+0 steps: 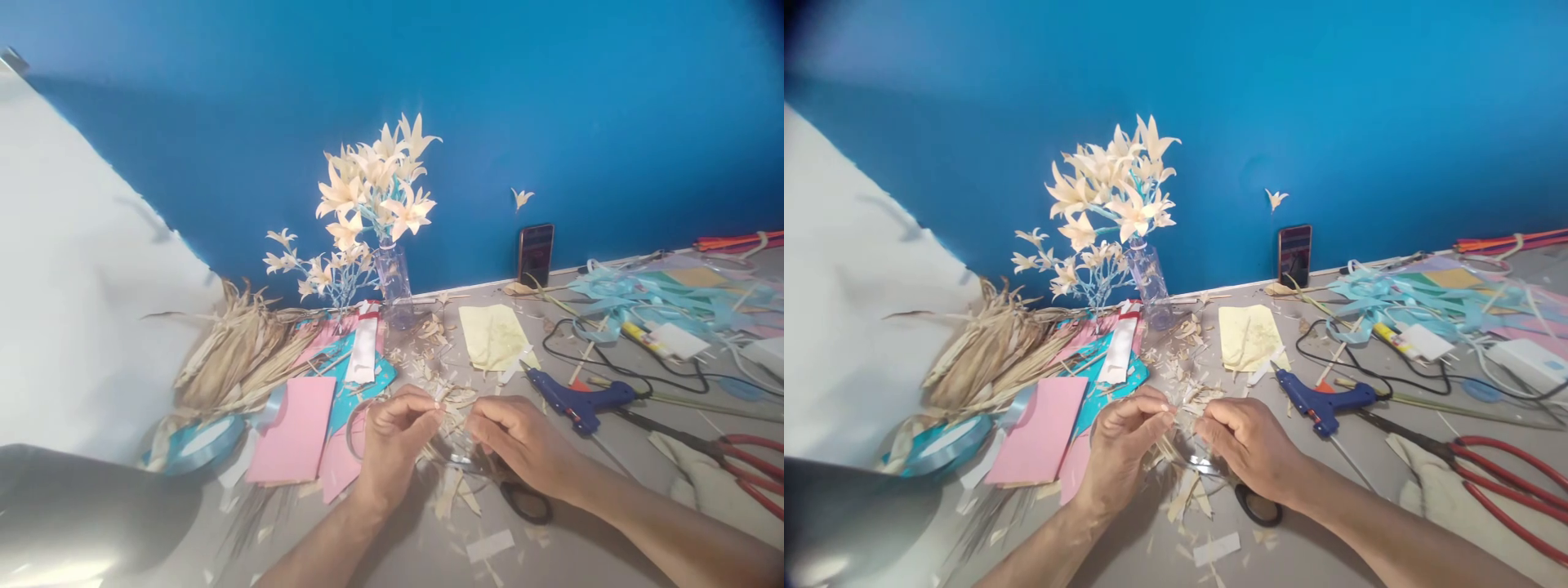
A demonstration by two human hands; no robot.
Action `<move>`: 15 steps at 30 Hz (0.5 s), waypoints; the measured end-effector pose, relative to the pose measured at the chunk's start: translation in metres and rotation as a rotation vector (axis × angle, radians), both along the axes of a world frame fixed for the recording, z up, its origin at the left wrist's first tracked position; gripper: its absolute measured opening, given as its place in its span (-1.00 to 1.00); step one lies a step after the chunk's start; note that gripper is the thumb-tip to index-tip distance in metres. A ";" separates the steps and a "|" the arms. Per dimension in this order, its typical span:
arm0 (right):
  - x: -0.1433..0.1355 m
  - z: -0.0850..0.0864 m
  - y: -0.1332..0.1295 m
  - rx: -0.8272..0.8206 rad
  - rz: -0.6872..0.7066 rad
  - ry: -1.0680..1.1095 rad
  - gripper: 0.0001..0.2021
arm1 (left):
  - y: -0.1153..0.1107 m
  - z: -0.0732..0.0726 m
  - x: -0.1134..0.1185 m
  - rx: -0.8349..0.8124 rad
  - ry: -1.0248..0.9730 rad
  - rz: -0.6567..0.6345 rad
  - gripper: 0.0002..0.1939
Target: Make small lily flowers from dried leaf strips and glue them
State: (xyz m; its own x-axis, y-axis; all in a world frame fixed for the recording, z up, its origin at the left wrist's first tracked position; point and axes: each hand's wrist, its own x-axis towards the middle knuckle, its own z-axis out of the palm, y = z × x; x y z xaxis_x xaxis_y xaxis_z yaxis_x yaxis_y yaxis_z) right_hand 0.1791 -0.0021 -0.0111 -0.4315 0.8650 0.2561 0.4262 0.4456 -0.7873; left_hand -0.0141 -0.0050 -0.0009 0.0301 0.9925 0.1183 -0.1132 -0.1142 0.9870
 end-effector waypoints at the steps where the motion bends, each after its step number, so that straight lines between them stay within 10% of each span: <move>1: 0.000 -0.002 0.000 0.019 -0.004 -0.011 -0.55 | 0.000 0.001 0.000 0.002 0.004 0.003 -0.92; 15: -0.007 0.000 0.002 -0.236 -0.084 0.040 -0.88 | 0.004 -0.018 0.002 -0.270 -0.281 -0.083 -0.84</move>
State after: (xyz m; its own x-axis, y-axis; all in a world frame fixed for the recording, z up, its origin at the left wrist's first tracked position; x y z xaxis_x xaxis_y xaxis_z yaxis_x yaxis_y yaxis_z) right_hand 0.1724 0.0001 -0.0110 -0.3494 0.9351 0.0587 0.4200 0.2123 -0.8823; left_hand -0.0121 -0.0007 -0.0192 0.1152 0.9847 -0.1311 -0.3813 0.1657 0.9095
